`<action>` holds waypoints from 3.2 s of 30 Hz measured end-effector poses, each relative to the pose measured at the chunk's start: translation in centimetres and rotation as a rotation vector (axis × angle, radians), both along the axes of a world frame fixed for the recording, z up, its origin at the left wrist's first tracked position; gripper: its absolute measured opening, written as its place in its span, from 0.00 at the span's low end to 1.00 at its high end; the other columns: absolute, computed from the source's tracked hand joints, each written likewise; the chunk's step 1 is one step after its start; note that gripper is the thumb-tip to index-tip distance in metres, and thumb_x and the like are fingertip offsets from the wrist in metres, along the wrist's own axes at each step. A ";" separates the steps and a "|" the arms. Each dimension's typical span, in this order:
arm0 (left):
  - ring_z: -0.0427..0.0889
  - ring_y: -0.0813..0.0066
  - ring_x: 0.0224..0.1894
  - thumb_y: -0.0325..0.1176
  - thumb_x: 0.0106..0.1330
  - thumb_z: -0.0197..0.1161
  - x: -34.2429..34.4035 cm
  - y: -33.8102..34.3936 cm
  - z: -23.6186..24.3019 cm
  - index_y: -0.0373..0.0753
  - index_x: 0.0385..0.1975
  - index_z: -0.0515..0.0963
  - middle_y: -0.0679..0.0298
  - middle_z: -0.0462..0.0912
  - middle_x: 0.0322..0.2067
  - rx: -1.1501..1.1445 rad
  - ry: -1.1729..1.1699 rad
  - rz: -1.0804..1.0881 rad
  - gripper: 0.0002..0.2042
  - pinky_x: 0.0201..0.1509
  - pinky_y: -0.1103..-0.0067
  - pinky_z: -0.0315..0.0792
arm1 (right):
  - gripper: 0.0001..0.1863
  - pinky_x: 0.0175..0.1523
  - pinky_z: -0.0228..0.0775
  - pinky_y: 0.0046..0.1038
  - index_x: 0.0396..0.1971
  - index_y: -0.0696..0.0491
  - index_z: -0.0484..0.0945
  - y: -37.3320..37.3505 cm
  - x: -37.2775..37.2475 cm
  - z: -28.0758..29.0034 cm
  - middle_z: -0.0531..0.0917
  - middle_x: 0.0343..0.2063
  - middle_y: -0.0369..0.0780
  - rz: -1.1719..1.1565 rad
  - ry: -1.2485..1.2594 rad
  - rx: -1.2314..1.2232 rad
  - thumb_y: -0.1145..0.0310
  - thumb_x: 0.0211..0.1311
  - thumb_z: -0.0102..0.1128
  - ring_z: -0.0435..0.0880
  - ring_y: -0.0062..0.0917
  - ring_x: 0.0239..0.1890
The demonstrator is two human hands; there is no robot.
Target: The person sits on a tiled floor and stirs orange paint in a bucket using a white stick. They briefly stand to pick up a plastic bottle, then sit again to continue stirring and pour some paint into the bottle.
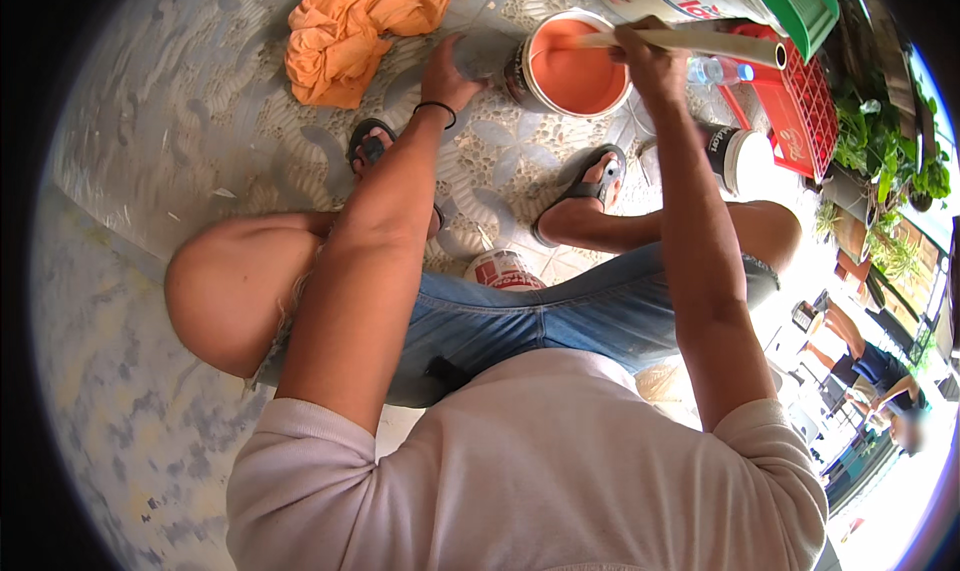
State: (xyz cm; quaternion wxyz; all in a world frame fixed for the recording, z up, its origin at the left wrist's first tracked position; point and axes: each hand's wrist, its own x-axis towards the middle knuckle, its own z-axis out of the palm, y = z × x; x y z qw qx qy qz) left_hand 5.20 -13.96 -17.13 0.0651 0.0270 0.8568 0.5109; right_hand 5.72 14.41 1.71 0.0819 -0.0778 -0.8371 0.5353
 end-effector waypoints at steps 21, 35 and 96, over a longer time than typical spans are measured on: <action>0.73 0.50 0.70 0.35 0.41 0.89 0.3 -0.7 -0.6 0.42 0.69 0.70 0.51 0.74 0.67 0.018 0.023 -0.008 0.49 0.75 0.63 0.68 | 0.08 0.30 0.77 0.24 0.29 0.62 0.83 -3.0 1.0 0.7 0.87 0.20 0.42 -0.055 -0.009 -0.159 0.71 0.60 0.67 0.85 0.22 0.21; 0.72 0.52 0.72 0.35 0.43 0.88 0.5 -0.2 -0.1 0.43 0.70 0.69 0.52 0.73 0.68 -0.050 -0.023 0.022 0.49 0.76 0.64 0.68 | 0.09 0.30 0.82 0.25 0.32 0.64 0.83 -0.9 0.4 1.2 0.86 0.23 0.43 -0.076 -0.051 -0.024 0.72 0.61 0.70 0.88 0.25 0.24; 0.74 0.52 0.70 0.33 0.41 0.89 0.8 0.0 -0.2 0.44 0.69 0.70 0.53 0.75 0.66 -0.070 0.015 -0.023 0.49 0.74 0.63 0.71 | 0.07 0.28 0.79 0.24 0.29 0.61 0.82 -0.1 3.2 1.2 0.86 0.22 0.43 -0.099 -0.182 0.075 0.73 0.62 0.68 0.85 0.22 0.20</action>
